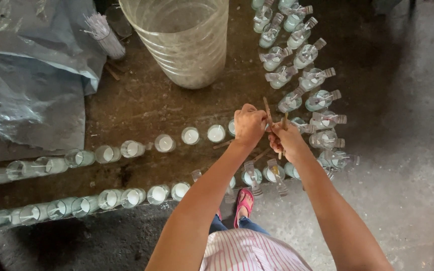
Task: Placing wooden wick holders across the tops of glass candle jars to secure and center the wicks.
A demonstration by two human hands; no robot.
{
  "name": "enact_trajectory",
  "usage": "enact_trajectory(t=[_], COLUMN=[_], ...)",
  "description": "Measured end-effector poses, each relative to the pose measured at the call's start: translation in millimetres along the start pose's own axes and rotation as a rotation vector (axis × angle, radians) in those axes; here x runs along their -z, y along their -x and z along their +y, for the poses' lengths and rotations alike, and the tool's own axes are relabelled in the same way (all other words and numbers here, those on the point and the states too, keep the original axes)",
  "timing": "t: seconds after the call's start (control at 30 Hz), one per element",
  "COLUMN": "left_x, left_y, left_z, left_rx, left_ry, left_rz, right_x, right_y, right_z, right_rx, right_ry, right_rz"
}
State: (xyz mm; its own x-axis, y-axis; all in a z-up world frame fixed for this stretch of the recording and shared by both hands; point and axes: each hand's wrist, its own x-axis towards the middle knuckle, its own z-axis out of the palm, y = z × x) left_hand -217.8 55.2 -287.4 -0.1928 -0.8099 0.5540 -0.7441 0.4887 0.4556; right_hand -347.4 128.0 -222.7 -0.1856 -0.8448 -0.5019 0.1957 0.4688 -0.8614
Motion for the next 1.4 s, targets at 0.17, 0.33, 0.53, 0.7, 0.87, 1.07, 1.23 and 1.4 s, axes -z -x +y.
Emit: enact_trajectory(t=[0.17,0.33,0.53,0.7,0.87,1.07,1.23,1.4], left_x=[-15.3,-2.3,23.1,40.7,43.0,46.0,24.3,29.5], left_y=[3.3,2.9,-4.5,-20.6,-22.8,-27.6,-24.5,-22.8], left_z=[-6.9,-0.7,4.1,12.6,16.7,17.6,1.8,-0.6], left_rx=[0.040,0.047,0.190,0.089,-0.004,-0.210,-0.277,-0.268], left_ry=[0.024,0.020,0.063,0.003,-0.008,-0.081,-0.129,-0.145], left_rz=[-0.022,-0.044,-0.238,-0.350,-0.227,-0.125,-0.181,-0.212], right_x=[5.7,3.4,5.5,3.4,8.0,7.0,14.1,10.3], right_y=[-5.4,-2.3,-1.0,-1.0,-1.4,-0.7,-15.0,-13.6], right_z=[6.6,1.2,0.7,-4.7,-2.4,-1.3,15.1,7.0], right_rx=[-0.016,-0.018,-0.024,0.001,0.031,0.023,-0.019,-0.054], right_ry=[-0.019,0.021,0.128,0.243,0.252,0.277,0.336,0.420], right_rz=[-0.004,0.002,-0.003,-0.042,-0.034,-0.025,-0.035,-0.056])
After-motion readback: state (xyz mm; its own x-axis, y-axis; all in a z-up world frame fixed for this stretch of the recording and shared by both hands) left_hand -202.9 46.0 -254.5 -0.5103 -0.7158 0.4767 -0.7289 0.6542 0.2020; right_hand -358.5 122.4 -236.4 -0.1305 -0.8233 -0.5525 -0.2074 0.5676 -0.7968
